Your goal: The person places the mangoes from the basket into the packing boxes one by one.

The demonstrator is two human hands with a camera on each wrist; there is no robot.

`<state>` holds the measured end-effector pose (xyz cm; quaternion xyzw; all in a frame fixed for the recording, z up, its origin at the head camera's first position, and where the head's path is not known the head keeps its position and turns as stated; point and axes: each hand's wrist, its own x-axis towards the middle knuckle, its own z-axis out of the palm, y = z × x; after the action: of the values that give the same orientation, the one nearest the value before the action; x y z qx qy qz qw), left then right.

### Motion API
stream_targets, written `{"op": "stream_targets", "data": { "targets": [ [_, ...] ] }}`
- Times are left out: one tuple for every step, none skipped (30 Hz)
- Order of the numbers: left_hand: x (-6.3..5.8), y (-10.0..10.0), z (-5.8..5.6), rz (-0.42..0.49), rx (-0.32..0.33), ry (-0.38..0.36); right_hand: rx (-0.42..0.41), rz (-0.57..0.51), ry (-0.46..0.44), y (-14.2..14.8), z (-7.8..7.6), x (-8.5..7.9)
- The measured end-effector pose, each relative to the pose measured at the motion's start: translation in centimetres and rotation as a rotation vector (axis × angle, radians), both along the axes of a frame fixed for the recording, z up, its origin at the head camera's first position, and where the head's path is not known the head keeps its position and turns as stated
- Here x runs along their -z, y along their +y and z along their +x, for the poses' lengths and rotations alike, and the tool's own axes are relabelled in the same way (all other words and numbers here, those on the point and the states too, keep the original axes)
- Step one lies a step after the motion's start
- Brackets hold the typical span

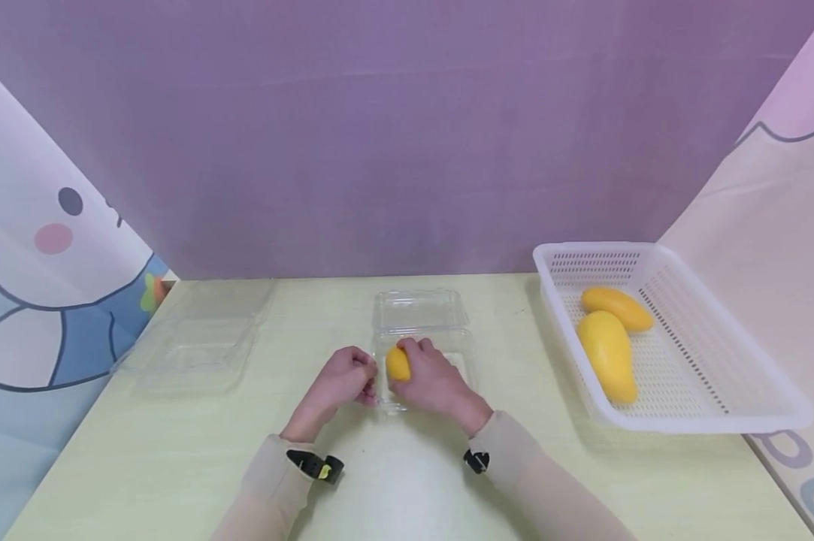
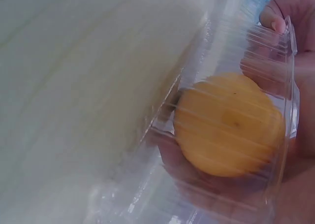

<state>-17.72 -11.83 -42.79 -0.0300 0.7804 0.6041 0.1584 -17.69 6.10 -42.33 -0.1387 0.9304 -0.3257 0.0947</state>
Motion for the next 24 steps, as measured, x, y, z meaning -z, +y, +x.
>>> {"op": "stream_targets", "data": {
  "targets": [
    [0.0, 0.0, 0.0, 0.0, 0.0, 0.0, 0.003, 0.009, 0.001, -0.1, 0.0, 0.0],
    [0.0, 0.0, 0.0, -0.002, 0.001, 0.002, 0.003, 0.02, 0.003, -0.2, 0.1, 0.0],
    [0.0, 0.0, 0.0, -0.004, 0.001, 0.003, 0.003, 0.028, 0.006, -0.3, 0.1, 0.1],
    [-0.1, 0.0, 0.1, -0.008, 0.001, 0.004, 0.001, 0.035, 0.008, -0.4, 0.2, 0.0],
    [-0.1, 0.1, 0.1, -0.013, 0.001, 0.006, -0.001, 0.04, 0.008, -0.4, 0.2, 0.0],
    [-0.1, 0.1, 0.1, -0.018, 0.002, 0.008, -0.004, 0.042, 0.009, -0.4, 0.3, 0.0],
    [-0.1, 0.1, 0.1, -0.021, 0.002, 0.009, -0.01, 0.041, 0.01, -0.5, 0.3, -0.1],
    [-0.1, 0.1, 0.1, -0.024, 0.002, 0.011, -0.014, 0.038, 0.009, -0.5, 0.4, -0.1],
    [-0.1, 0.1, 0.1, -0.026, 0.002, 0.012, -0.02, 0.032, 0.008, -0.5, 0.4, -0.2],
    [-0.1, 0.1, 0.1, -0.027, 0.003, 0.012, -0.024, 0.027, 0.007, -0.5, 0.5, -0.3],
    [-0.1, 0.1, 0.0, -0.027, 0.004, 0.011, -0.028, 0.02, 0.005, -0.5, 0.5, -0.3],
    [0.0, 0.1, 0.0, -0.026, 0.005, 0.01, -0.032, 0.018, 0.008, -0.5, 0.5, -0.3],
    [0.0, 0.0, 0.0, -0.026, 0.006, 0.009, -0.034, 0.016, 0.011, -0.6, 0.5, -0.3],
    [0.0, 0.0, 0.0, -0.025, 0.007, 0.009, -0.034, 0.015, 0.015, -0.6, 0.5, -0.3],
    [0.0, 0.0, 0.0, -0.024, 0.009, 0.009, -0.033, 0.018, 0.019, -0.7, 0.4, -0.2],
    [0.1, 0.0, 0.0, -0.024, 0.01, 0.01, -0.031, 0.024, 0.024, -0.7, 0.4, -0.1],
    [0.1, 0.0, 0.0, -0.024, 0.011, 0.011, -0.029, 0.028, 0.03, -0.8, 0.4, -0.1],
    [0.1, 0.0, 0.0, -0.024, 0.011, 0.012, -0.026, 0.036, 0.036, -0.9, 0.4, 0.0],
    [0.1, 0.0, 0.0, -0.025, 0.011, 0.014, -0.023, 0.042, 0.04, -0.9, 0.4, 0.0],
    [0.1, 0.0, 0.0, -0.026, 0.011, 0.015, -0.02, 0.048, 0.043, -1.0, 0.4, 0.0],
    [0.1, 0.0, 0.0, -0.027, 0.011, 0.016, -0.017, 0.056, 0.045, -1.1, 0.4, 0.1],
    [0.1, 0.0, 0.0, -0.028, 0.011, 0.016, -0.015, 0.062, 0.048, -1.1, 0.4, 0.1],
    [0.1, 0.0, 0.0, -0.029, 0.011, 0.016, -0.013, 0.068, 0.051, -1.2, 0.4, 0.1],
    [0.1, -0.1, 0.0, -0.031, 0.011, 0.016, -0.011, 0.076, 0.055, -1.2, 0.4, 0.1]
  ]
}}
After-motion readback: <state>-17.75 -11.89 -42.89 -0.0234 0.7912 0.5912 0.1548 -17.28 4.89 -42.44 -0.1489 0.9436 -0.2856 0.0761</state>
